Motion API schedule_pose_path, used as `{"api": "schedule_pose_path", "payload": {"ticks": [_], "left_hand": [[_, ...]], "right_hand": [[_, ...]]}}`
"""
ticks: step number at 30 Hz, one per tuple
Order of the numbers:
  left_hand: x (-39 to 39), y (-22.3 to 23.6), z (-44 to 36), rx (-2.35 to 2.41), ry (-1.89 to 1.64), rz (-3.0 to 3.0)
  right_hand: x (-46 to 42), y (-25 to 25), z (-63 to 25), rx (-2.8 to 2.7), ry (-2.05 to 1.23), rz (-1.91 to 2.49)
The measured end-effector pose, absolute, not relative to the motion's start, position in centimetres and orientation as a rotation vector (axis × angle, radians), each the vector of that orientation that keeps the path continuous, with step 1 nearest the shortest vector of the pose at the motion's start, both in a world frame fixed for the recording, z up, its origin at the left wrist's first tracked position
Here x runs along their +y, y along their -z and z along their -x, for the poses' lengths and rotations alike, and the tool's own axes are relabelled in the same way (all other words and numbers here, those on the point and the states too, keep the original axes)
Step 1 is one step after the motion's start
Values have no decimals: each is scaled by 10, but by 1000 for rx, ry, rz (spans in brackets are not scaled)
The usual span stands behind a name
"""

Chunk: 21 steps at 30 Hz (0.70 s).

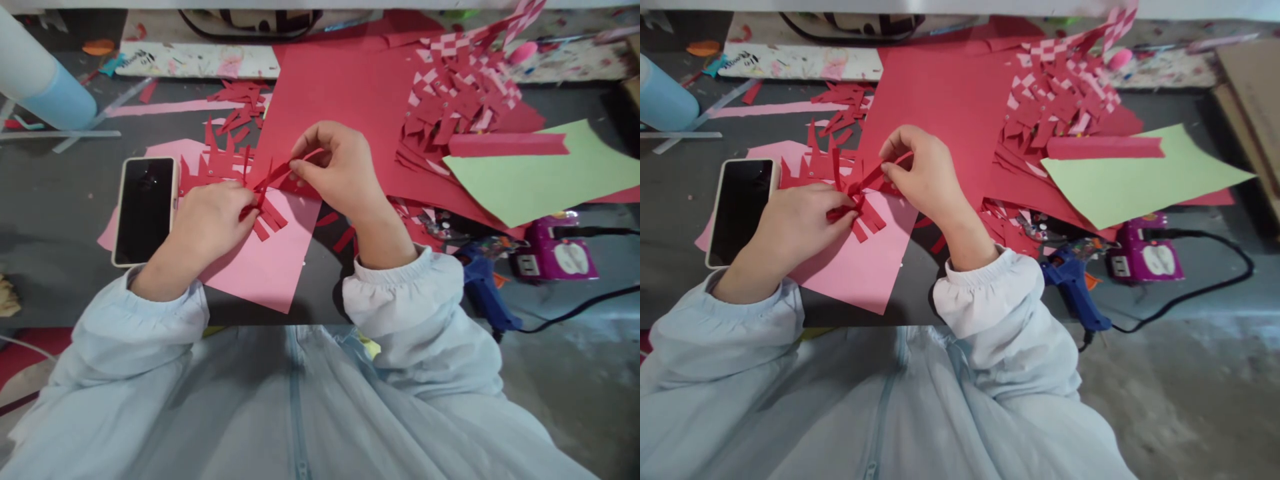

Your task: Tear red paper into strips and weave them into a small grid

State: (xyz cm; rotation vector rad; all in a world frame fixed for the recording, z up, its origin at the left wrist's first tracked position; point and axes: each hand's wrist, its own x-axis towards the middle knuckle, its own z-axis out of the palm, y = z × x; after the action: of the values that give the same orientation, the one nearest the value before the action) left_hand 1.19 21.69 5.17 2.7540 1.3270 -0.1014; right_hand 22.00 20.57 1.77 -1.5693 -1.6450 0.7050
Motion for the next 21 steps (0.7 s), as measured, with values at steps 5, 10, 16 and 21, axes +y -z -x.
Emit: {"api": "schedule_pose_path", "payload": {"ticks": [5,10,16,21], "left_hand": [[219,-52,-11,1354,122,-2716],[219,-52,-10,1355,78,-2693],[221,-53,-11,1358,103,-2680],[219,-50,-13,1401,123,-2666]], "right_hand": [[207,-18,-220,-1639,-694,1566],[206,-20,-219,-1692,-714,1545],[200,-28,-219,-1828,-653,1524],[200,-28,-221,-1974,-595,1480]]}}
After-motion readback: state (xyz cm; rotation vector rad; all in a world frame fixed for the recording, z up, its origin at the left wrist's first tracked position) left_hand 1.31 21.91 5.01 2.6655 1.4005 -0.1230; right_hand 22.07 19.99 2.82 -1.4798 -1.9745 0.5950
